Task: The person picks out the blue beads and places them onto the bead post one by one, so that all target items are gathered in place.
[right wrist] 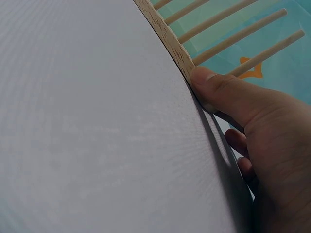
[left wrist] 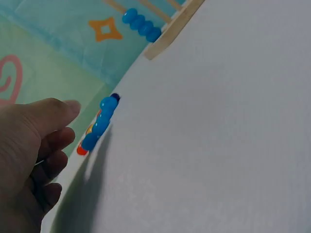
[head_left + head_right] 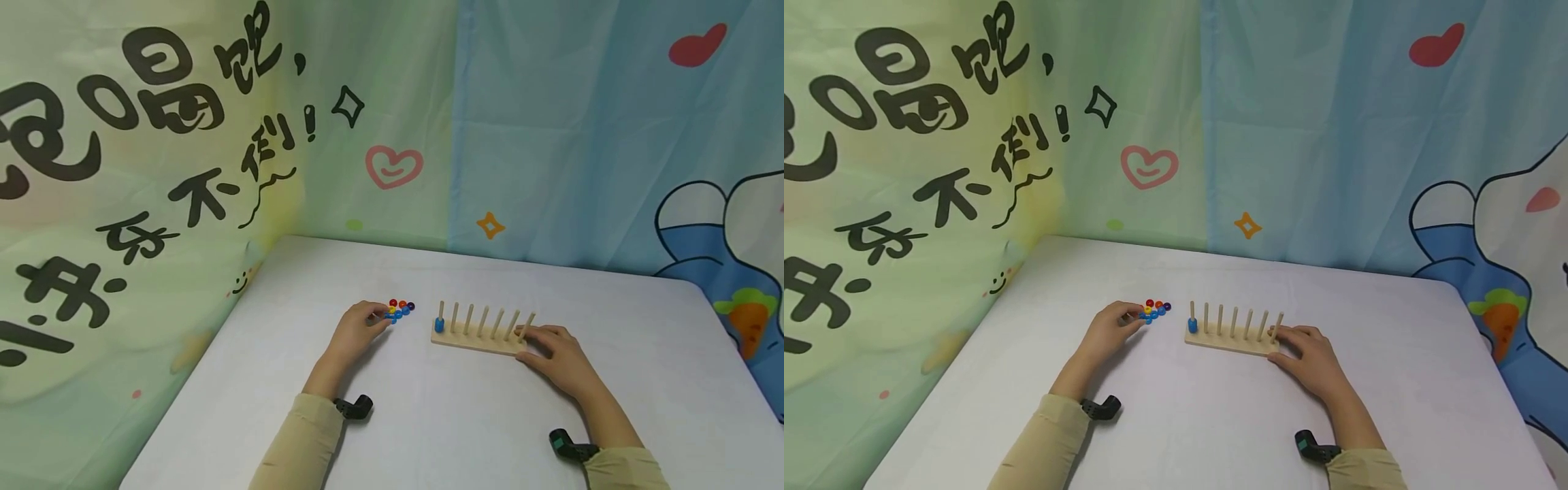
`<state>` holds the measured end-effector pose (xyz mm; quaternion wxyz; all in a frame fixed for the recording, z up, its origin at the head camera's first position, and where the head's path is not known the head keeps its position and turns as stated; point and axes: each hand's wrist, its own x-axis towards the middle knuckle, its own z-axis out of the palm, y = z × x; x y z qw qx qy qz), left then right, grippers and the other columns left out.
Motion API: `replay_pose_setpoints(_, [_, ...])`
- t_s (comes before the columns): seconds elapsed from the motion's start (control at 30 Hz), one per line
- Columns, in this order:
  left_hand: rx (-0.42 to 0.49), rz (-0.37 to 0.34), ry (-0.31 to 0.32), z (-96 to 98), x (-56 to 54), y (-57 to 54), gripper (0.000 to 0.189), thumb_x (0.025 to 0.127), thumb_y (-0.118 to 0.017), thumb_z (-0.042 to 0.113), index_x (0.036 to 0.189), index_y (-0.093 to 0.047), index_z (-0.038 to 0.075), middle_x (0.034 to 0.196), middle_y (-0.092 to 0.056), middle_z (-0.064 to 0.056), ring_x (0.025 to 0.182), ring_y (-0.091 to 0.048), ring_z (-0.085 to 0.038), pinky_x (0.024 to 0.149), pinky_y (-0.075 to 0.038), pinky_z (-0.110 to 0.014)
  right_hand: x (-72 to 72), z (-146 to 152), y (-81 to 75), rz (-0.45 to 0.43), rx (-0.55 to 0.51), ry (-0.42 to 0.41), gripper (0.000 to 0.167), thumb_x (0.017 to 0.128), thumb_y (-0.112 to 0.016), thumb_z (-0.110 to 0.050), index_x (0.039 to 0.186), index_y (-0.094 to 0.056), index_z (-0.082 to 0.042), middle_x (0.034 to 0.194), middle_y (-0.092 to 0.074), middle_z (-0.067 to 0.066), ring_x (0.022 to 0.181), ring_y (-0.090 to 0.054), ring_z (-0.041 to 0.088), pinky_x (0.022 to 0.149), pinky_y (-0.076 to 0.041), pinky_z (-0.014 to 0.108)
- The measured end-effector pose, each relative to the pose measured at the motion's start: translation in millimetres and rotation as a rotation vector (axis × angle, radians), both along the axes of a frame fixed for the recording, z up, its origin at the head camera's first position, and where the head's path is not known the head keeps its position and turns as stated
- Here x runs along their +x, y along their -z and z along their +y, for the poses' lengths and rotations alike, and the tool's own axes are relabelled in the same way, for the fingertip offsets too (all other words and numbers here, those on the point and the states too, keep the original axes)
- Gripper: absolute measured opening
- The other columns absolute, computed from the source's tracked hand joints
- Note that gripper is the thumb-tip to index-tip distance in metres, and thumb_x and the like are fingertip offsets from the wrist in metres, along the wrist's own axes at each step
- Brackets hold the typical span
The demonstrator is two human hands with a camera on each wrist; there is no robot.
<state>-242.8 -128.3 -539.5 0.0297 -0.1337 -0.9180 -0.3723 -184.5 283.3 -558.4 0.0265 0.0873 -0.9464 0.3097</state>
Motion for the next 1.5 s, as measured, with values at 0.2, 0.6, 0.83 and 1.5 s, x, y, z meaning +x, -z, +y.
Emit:
replay_pose_setpoints(0.2, [-0.066,0.013,-0.038,-7.1,-2.9,9.6,0.030,0.092,-0.071,0.028,0.118,-0.069,0.012,0.111,-0.068,-0.004,0.103,-0.060,-0.020,0.093,-0.052,-0.039,-0.5,-1,-1.4,0.002,-0.003,0.001,0.057,0.087,-0.073,-0.046,0.131,-0.062,-0.013,0.135,-0.052,0.023,0.129,-0.040,0.045,0.100,-0.032,0.069])
replay_pose_setpoints(0.6, [-0.148,0.027,-0.065,1.5,-8.1,14.4,0.033,0.092,-0.070,0.032,0.121,-0.069,0.015,0.116,-0.068,-0.002,0.111,-0.060,-0.021,0.099,-0.050,-0.038,-2.2,5,-3.1,-0.020,0.008,-0.001,0.059,0.088,-0.071,-0.048,0.134,-0.060,-0.013,0.137,-0.050,0.023,0.130,-0.038,0.046,0.101,-0.030,0.070])
replay_pose_setpoints(0.83, [-0.151,0.020,-0.087,1.5,-6.1,13.6,0.033,0.091,-0.073,0.031,0.119,-0.068,0.015,0.116,-0.068,-0.002,0.111,-0.060,-0.021,0.101,-0.049,-0.039,-3.0,3,-0.8,-0.010,0.001,-0.009,0.058,0.087,-0.071,-0.048,0.133,-0.060,-0.013,0.135,-0.051,0.023,0.129,-0.039,0.045,0.100,-0.031,0.069])
replay_pose_setpoints(1.5, [-0.180,0.041,-0.078,0.4,-7.6,15.7,0.027,0.091,-0.072,0.031,0.112,-0.071,0.015,0.115,-0.067,-0.003,0.110,-0.060,-0.022,0.099,-0.050,-0.039,-2.7,2,0.6,-0.014,0.002,-0.008,0.057,0.087,-0.072,-0.048,0.132,-0.061,-0.013,0.135,-0.053,0.022,0.130,-0.039,0.045,0.102,-0.030,0.069])
